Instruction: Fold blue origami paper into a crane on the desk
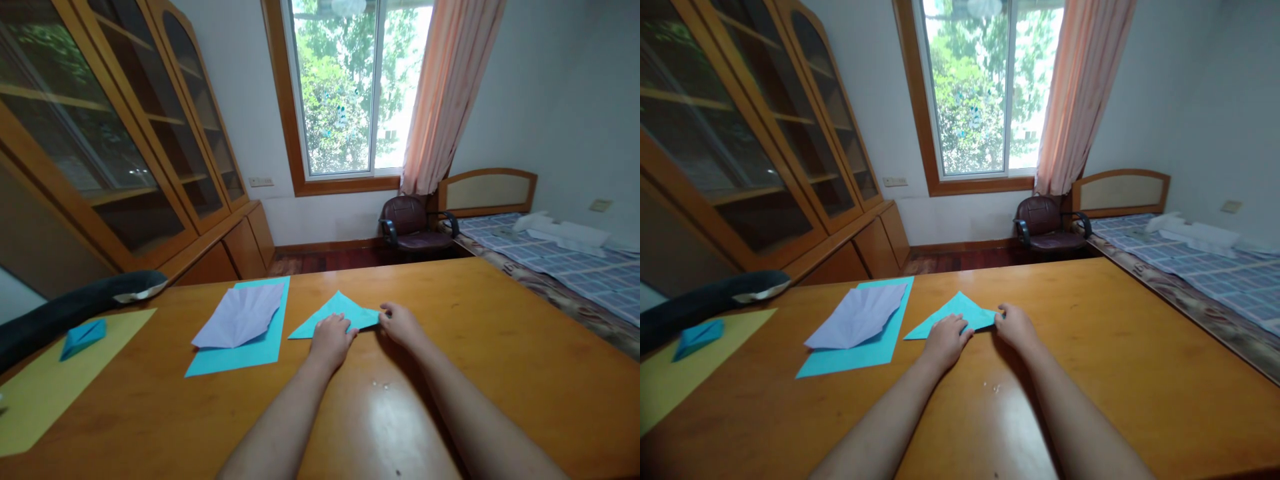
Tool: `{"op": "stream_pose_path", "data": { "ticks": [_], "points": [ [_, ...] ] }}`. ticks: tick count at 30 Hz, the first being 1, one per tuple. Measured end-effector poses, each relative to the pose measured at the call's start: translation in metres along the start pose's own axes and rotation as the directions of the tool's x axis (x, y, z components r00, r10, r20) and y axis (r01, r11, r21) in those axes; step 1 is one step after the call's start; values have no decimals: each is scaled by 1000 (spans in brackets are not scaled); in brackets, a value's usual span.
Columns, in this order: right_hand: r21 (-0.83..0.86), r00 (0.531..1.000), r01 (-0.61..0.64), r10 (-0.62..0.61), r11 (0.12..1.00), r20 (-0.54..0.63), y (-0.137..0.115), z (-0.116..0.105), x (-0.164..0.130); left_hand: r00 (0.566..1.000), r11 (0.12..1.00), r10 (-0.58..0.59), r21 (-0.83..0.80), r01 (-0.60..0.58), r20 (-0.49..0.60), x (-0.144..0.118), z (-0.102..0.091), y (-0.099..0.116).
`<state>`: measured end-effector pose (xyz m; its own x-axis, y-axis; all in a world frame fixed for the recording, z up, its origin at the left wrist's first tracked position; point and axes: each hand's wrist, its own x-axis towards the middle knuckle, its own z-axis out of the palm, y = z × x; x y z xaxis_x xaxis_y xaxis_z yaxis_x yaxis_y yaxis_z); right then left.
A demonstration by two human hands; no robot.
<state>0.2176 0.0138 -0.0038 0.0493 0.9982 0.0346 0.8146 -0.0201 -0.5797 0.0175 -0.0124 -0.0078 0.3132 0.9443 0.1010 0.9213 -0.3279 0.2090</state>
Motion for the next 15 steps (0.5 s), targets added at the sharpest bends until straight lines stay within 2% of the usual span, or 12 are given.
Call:
{"op": "stream_pose_path", "data": {
  "ticks": [5,10,13,15],
  "points": [
    [260,995,58,-34,964,-97,4,5,5,1000,1000,14,-3,-15,-27,1,3,-1],
    [546,994,106,-72,831,-84,-1,19,1,999,1000,10,-24,-11,-33,0,1,-1],
    [584,986,165,-145,795,-81,-8,27,-3,998,998,35,-48,-37,-51,-1,0,-1],
    [501,971,239,-219,832,-100,-11,33,-6,998,997,36,-63,-39,-47,0,0,-2]
  ]
}}
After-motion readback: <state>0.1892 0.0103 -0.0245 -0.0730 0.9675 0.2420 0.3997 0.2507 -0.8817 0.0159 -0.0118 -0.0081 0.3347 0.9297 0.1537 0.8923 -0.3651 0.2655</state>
